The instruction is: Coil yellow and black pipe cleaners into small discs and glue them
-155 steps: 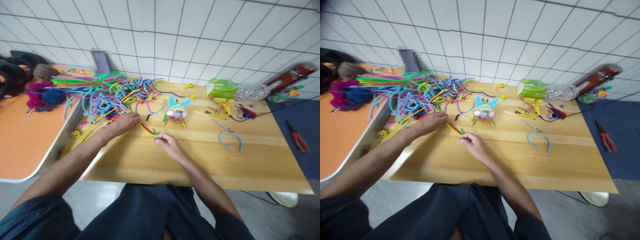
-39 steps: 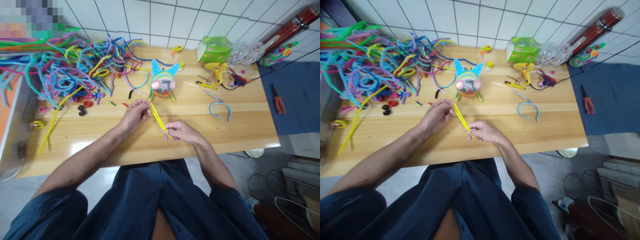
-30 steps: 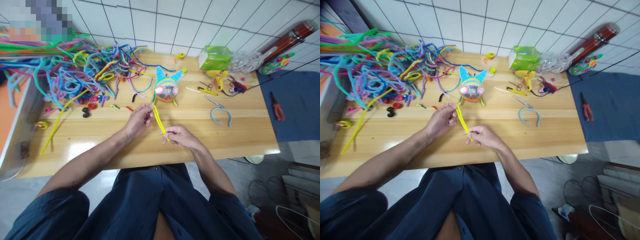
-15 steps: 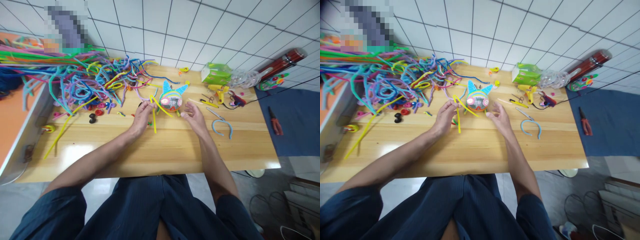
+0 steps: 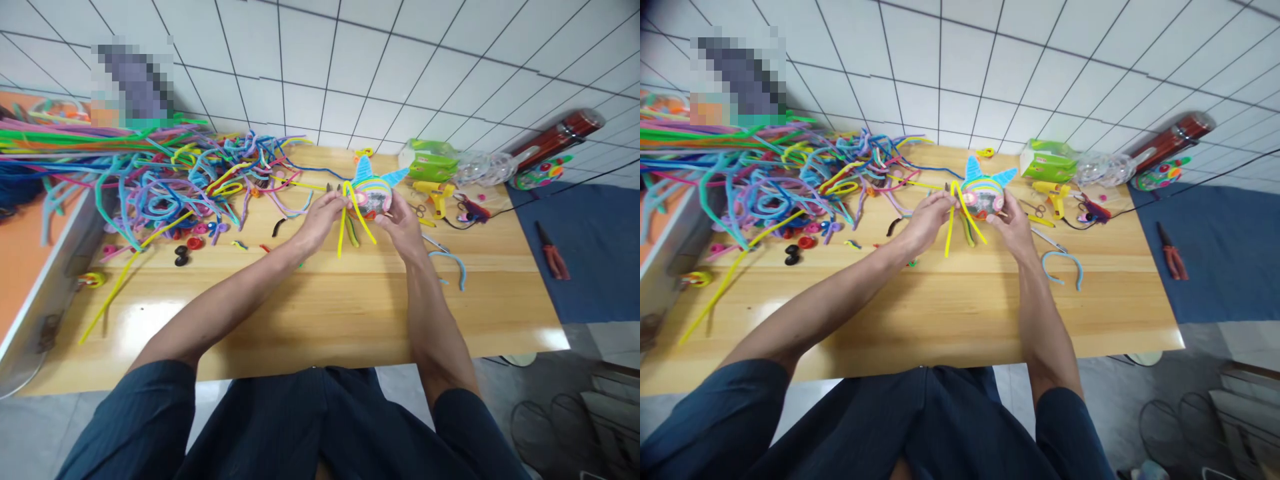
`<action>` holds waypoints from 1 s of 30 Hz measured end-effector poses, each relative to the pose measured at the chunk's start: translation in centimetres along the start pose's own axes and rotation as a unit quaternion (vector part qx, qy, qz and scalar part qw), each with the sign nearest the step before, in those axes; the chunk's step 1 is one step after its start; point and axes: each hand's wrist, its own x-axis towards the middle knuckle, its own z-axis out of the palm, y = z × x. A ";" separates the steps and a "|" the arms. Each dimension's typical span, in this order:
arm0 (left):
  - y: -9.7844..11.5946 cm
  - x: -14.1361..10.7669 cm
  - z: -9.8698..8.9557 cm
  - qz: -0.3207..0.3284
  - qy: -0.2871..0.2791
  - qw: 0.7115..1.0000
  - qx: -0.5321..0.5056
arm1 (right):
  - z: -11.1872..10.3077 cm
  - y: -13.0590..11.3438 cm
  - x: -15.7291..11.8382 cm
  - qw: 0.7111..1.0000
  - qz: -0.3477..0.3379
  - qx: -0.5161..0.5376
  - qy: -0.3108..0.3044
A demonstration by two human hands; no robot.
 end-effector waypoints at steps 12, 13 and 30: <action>0.0 -0.6 -0.7 -0.061 0.042 0.997 -0.024 | -2.2 2.1 -1.4 0.974 0.054 -0.110 0.188; 0.3 -1.8 -1.4 -0.066 0.040 0.997 -0.030 | -1.9 1.6 -2.1 0.966 0.052 -0.135 0.216; -0.5 -10.6 -6.4 -0.150 0.026 0.988 -0.036 | 9.3 -2.1 0.0 0.887 0.163 -0.428 0.059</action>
